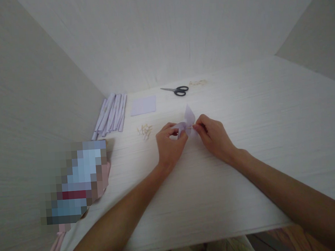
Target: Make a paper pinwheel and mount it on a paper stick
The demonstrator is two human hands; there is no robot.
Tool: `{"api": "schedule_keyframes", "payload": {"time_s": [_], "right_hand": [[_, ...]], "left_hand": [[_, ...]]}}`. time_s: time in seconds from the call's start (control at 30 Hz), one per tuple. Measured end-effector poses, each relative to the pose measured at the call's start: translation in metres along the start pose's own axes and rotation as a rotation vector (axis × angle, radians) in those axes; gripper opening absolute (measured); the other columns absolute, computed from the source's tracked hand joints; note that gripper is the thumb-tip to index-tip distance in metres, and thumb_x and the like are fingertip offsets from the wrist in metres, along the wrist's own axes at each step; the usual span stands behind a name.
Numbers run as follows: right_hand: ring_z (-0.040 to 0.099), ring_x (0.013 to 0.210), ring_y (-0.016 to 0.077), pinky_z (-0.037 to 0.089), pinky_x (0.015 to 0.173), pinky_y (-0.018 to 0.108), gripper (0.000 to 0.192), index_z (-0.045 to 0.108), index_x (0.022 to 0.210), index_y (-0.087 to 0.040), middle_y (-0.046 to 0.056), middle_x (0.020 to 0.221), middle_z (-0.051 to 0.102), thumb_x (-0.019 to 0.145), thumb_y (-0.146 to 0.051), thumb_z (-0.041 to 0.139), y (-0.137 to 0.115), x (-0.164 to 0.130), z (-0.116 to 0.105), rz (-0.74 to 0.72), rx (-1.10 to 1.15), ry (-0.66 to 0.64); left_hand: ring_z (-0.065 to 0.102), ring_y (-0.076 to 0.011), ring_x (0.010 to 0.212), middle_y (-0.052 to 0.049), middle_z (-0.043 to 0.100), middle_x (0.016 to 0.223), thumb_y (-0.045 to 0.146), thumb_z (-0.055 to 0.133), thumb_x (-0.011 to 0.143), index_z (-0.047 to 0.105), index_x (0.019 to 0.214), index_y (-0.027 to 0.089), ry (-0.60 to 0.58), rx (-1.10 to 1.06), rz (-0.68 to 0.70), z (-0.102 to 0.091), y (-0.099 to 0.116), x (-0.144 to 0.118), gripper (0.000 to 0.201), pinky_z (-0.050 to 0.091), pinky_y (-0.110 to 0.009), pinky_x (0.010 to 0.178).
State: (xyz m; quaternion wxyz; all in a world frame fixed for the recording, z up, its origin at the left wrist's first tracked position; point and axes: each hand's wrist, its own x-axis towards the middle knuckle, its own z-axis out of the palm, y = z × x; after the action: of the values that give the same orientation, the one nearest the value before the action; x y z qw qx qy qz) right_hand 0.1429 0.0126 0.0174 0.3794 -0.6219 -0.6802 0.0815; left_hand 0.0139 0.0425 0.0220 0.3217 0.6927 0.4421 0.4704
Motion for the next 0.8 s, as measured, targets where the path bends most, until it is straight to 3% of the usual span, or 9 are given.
{"api": "schedule_keyframes", "payload": {"time_s": [0.37, 0.63, 0.8], "right_hand": [[0.043, 0.052, 0.0099, 0.031, 0.05, 0.022, 0.012, 0.045, 0.066, -0.017, -0.001, 0.058, 0.05, 0.078, -0.022, 0.047, 0.0028, -0.0012, -0.0022, -0.058, 0.108, -0.016], [0.042, 0.053, 0.011, 0.029, 0.052, 0.023, 0.022, 0.047, 0.063, -0.017, 0.001, 0.059, 0.05, 0.081, -0.027, 0.041, 0.0018, -0.001, -0.0035, -0.078, -0.039, -0.086], [0.042, 0.055, 0.0114, 0.029, 0.053, 0.024, 0.021, 0.046, 0.062, -0.016, 0.001, 0.06, 0.048, 0.081, -0.023, 0.04, 0.003, 0.0002, -0.007, -0.126, -0.099, -0.068]], "left_hand": [[0.051, -0.0088, 0.059, 0.001, 0.056, 0.062, 0.013, 0.052, 0.064, 0.057, 0.051, 0.015, 0.021, -0.002, 0.009, -0.0007, -0.004, -0.0001, 0.015, 0.039, -0.021, 0.055], [0.052, -0.0118, 0.055, 0.001, 0.057, 0.052, 0.023, 0.055, 0.063, 0.059, 0.051, 0.015, 0.014, 0.152, -0.044, 0.0009, -0.0026, -0.0031, 0.015, 0.041, -0.025, 0.059], [0.053, -0.0118, 0.056, 0.0, 0.058, 0.055, 0.023, 0.056, 0.063, 0.06, 0.052, 0.015, 0.076, 0.157, -0.063, 0.0007, -0.0043, -0.0023, 0.014, 0.041, -0.025, 0.059]]}}
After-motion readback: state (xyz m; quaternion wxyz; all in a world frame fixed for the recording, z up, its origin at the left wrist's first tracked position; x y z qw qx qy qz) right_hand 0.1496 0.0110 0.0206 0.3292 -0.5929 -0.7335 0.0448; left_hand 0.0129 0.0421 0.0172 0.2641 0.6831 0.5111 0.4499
